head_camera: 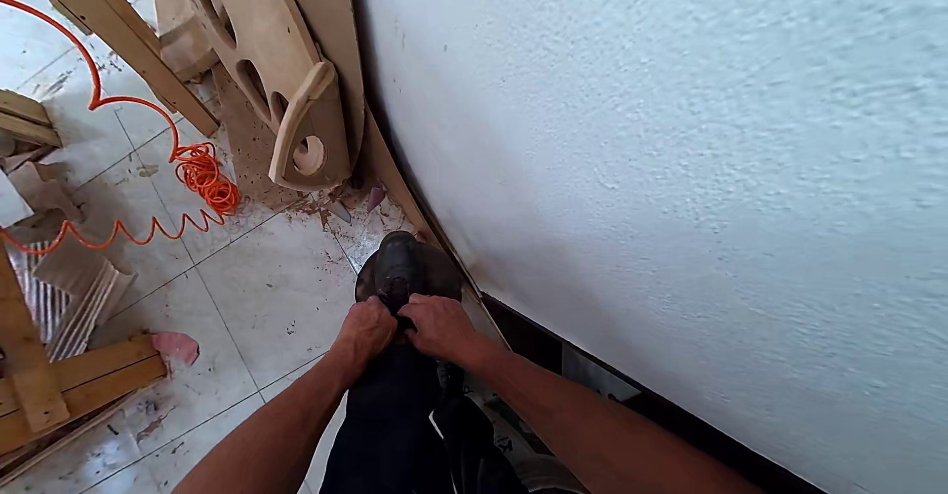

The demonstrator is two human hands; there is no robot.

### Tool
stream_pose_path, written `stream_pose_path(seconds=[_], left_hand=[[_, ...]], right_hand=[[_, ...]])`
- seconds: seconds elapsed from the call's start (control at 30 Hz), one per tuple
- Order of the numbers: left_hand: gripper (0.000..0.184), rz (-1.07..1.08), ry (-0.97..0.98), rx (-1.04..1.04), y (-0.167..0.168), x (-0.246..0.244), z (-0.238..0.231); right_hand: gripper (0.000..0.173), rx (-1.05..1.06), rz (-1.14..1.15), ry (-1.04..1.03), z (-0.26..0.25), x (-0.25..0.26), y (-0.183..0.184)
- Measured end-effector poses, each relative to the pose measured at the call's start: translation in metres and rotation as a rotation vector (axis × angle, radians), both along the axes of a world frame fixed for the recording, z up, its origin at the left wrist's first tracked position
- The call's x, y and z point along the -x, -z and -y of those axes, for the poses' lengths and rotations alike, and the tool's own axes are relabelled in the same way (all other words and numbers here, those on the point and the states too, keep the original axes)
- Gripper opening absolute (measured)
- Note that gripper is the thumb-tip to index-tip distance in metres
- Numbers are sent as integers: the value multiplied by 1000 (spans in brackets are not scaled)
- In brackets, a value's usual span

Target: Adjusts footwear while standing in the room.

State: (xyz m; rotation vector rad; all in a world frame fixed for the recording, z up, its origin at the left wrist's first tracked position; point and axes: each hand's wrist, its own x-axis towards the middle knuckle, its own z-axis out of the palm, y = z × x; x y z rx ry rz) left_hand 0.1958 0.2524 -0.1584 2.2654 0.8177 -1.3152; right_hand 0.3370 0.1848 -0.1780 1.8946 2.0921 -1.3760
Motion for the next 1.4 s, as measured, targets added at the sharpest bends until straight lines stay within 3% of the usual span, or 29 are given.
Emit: stream_pose_path(seconds=[0.07,0.13,0.2,0.27,0.33,0.43,0.5,0.57,0.67,0.8,0.9,0.97,1.07,1.13,1.2,1.27,1.33,1.4], left_hand=[[26,-30,95,76,-9,-11,-7],[23,23,250,135,-19,-22,-14],[21,86,378,179,-29,-40,-15],[21,128,429,202,-28,-56,-11],[25,170,312,167,-19,-56,-10],[41,63,-154,43,-12,-33,-5],[46,-47,-338,8,-12,-25,-3],[37,-81,-335,26,-17,-25,-3],[22,-42,-37,100,-22,-26,-8],[22,-11,347,233,-29,-58,-18],[18,-45,445,270,-24,-80,-6],[19,-7,375,292,-25,-77,-13],[17,310,-91,358,-25,-52,-45],[23,487,-349,240,-17,-30,-65],[43,522,-368,137,5,-8,-65],[60,503,-305,147,25,9,-48],[67,541,-214,115,34,15,-34],[77,592,-96,57,31,14,-30]], right_hand=[[16,-74,35,-84,-3,3,0],[13,-216,-60,-38,8,-6,7],[9,-339,-226,187,31,-18,18],[9,-282,-357,500,57,-20,32],[8,-153,-428,768,65,-14,40],[9,-3,-390,926,52,3,31],[9,24,-342,910,41,8,21],[9,4,-294,852,38,9,13],[9,-50,-267,808,45,13,10],[10,-238,-341,889,76,15,27],[14,-457,-291,779,106,11,62],[17,-538,-165,635,107,9,67],[20,-401,-125,505,92,1,41],[18,-219,-238,668,74,-10,19],[22,103,-331,988,61,-14,11],[31,386,-397,1150,52,-12,13],[42,465,-437,1152,45,-4,16],[45,414,-421,1125,36,2,20]])
